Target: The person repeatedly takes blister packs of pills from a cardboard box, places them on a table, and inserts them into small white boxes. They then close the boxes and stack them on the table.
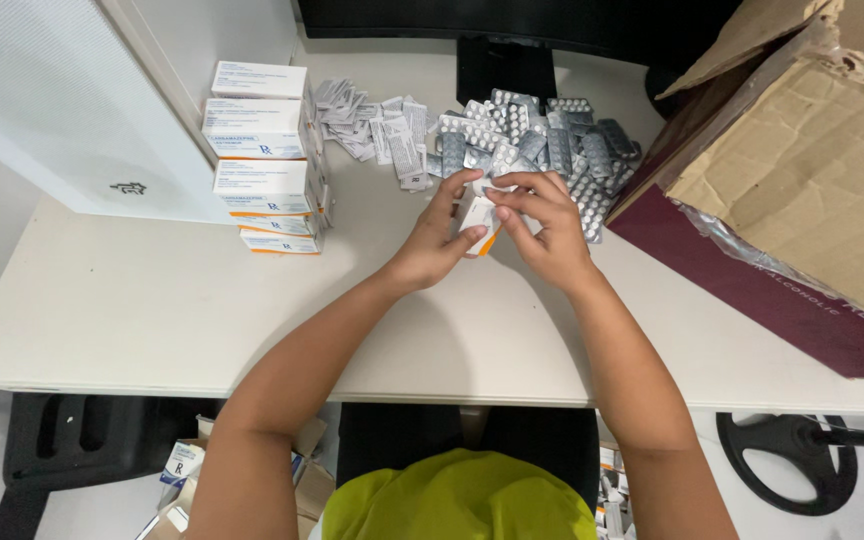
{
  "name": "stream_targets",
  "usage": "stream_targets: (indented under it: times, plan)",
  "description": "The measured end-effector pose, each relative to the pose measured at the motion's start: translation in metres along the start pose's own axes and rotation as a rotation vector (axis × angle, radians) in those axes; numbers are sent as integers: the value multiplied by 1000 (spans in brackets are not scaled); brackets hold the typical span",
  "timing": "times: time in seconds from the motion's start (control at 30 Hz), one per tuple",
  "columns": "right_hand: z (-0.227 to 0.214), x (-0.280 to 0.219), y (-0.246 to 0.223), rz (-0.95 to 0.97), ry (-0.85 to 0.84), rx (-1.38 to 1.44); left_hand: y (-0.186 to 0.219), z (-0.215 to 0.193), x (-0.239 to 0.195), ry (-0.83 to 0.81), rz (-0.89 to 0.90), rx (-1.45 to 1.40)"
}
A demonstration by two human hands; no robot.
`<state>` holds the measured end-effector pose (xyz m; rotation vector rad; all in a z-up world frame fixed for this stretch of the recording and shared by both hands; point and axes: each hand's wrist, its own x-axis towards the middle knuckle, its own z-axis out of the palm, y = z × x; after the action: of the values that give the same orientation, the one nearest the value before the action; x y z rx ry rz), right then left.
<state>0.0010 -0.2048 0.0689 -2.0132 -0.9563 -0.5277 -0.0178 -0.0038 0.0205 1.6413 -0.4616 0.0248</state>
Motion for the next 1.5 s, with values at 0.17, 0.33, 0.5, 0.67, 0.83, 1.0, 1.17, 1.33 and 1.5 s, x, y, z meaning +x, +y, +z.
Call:
stream_targets:
  times: [0.17, 0.33, 0.5, 0.67, 0.83, 1.0, 1.17, 1.33, 1.5]
  plan:
    - [-2, 1, -6, -148, 10, -149, 1, -1, 0, 3, 57, 2]
    - [7, -2, 2, -28, 47, -111, -1, 4, 1, 1, -70, -54]
    - [9, -7, 16, 87, 48, 174, -3, 1, 2, 14, -54, -114]
    - [16, -14, 28, 176, -79, 380, -8, 2, 1, -15, -110, -87]
    - [26, -13, 40, 200, -89, 610, -8, 0, 0, -12, 144, 173]
    - [26, -18, 46, 169, -10, 679, -5, -9, -1, 80, 299, 285]
    - [17, -14, 31, 199, 6, 795, 15, -14, 3, 223, 272, -236]
    - [23, -8, -7, 206, 58, 722, 42, -5, -19, 335, 202, -203]
    - [40, 25, -50, 114, 2, 509, 68, -49, -66, 633, 479, 768]
